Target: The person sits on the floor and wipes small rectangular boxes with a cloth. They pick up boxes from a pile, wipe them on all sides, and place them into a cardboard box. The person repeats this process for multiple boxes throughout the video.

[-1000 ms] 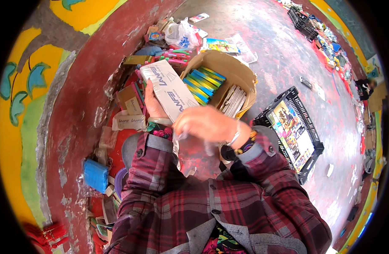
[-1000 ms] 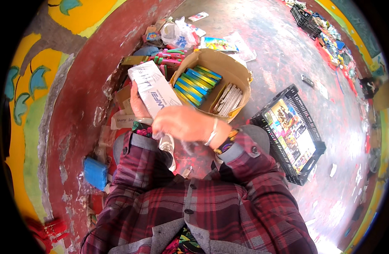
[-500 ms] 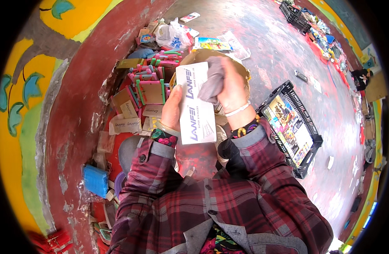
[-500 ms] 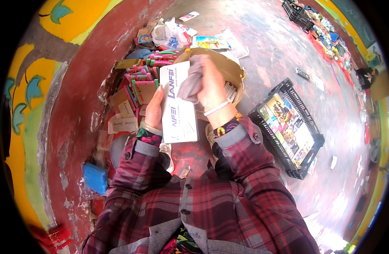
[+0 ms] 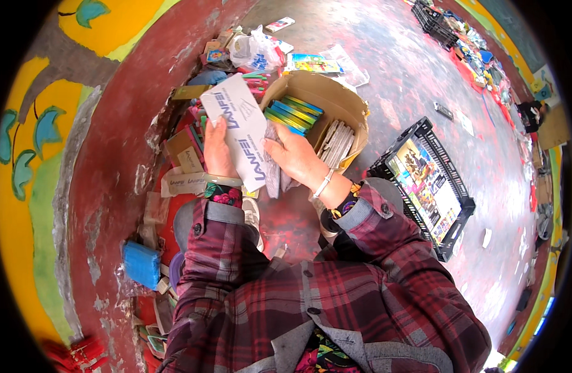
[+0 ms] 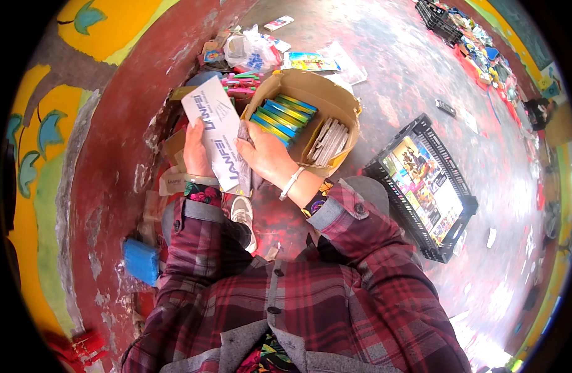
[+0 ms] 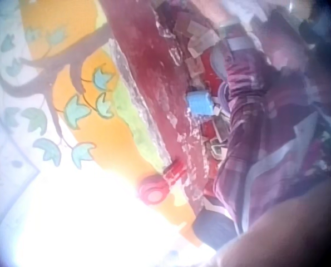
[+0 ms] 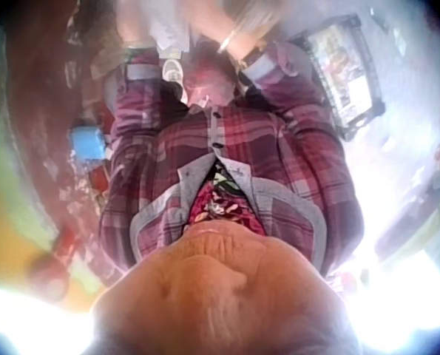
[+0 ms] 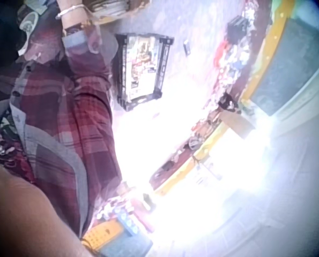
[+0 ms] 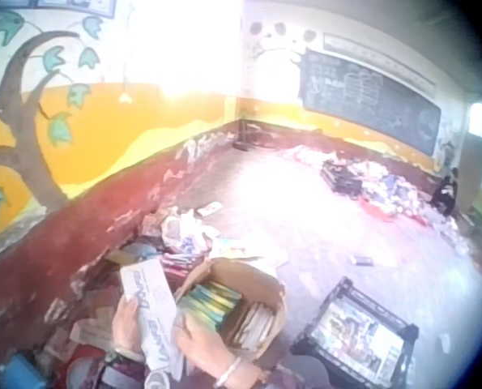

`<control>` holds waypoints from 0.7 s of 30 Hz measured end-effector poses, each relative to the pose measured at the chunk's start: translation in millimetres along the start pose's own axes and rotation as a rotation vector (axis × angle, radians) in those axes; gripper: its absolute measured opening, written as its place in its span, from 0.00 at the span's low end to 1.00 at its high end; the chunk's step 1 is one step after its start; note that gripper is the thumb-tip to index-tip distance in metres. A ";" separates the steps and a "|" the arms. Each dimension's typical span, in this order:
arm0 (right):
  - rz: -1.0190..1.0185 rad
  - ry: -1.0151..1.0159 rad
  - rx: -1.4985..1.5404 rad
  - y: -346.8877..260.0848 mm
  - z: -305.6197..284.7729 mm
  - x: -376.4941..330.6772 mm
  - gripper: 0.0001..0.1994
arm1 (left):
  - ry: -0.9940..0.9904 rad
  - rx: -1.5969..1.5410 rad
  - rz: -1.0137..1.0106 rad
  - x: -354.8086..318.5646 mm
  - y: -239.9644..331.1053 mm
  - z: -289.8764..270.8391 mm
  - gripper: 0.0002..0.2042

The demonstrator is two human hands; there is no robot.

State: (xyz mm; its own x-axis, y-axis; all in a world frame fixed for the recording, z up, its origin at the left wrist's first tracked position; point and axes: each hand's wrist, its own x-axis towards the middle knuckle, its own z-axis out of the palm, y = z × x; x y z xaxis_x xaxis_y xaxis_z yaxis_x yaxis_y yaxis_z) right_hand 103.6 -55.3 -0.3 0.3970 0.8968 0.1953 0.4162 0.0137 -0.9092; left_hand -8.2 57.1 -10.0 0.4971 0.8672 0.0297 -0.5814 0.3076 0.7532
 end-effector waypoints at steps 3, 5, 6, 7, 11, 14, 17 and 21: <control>-0.024 -0.050 -0.077 0.4 -0.9 -4.2 0.22 | 0.105 0.012 0.010 -1.1 8.9 -2.5 0.16; 0.062 -0.110 -0.010 0.6 -3.6 -3.2 0.21 | 0.114 -0.040 0.013 0.3 9.2 -7.3 0.17; 0.104 -0.139 0.023 0.5 -5.3 -2.4 0.21 | 0.090 -0.093 0.003 1.4 7.3 -9.8 0.17; 0.109 -0.154 0.076 0.2 -6.9 -2.1 0.20 | 0.065 -0.146 -0.006 2.4 5.6 -11.8 0.17; 0.106 -0.364 -0.032 -3.4 -31.2 2.1 0.20 | -0.001 -0.235 -0.019 8.9 2.0 -22.9 0.18; 0.021 -0.547 -0.164 -4.2 -67.2 5.4 0.20 | -0.063 -0.410 -0.087 7.5 16.6 -11.1 0.19; 0.001 -0.420 -0.142 -17.4 -94.5 9.9 0.18 | -0.109 -0.470 -0.185 12.5 14.4 -17.8 0.26; -0.073 0.156 0.761 -65.3 -93.9 5.2 0.20 | -0.248 -0.528 -0.368 3.8 1.0 -4.5 0.28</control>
State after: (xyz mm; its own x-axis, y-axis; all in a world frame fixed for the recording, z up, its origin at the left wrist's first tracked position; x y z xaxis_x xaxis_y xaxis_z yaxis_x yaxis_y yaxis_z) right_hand 155.3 -93.1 94.6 0.5238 0.8103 0.2627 -0.2077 0.4206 -0.8832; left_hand -9.8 62.5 -12.2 0.8185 0.5737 0.0305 -0.5510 0.7689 0.3242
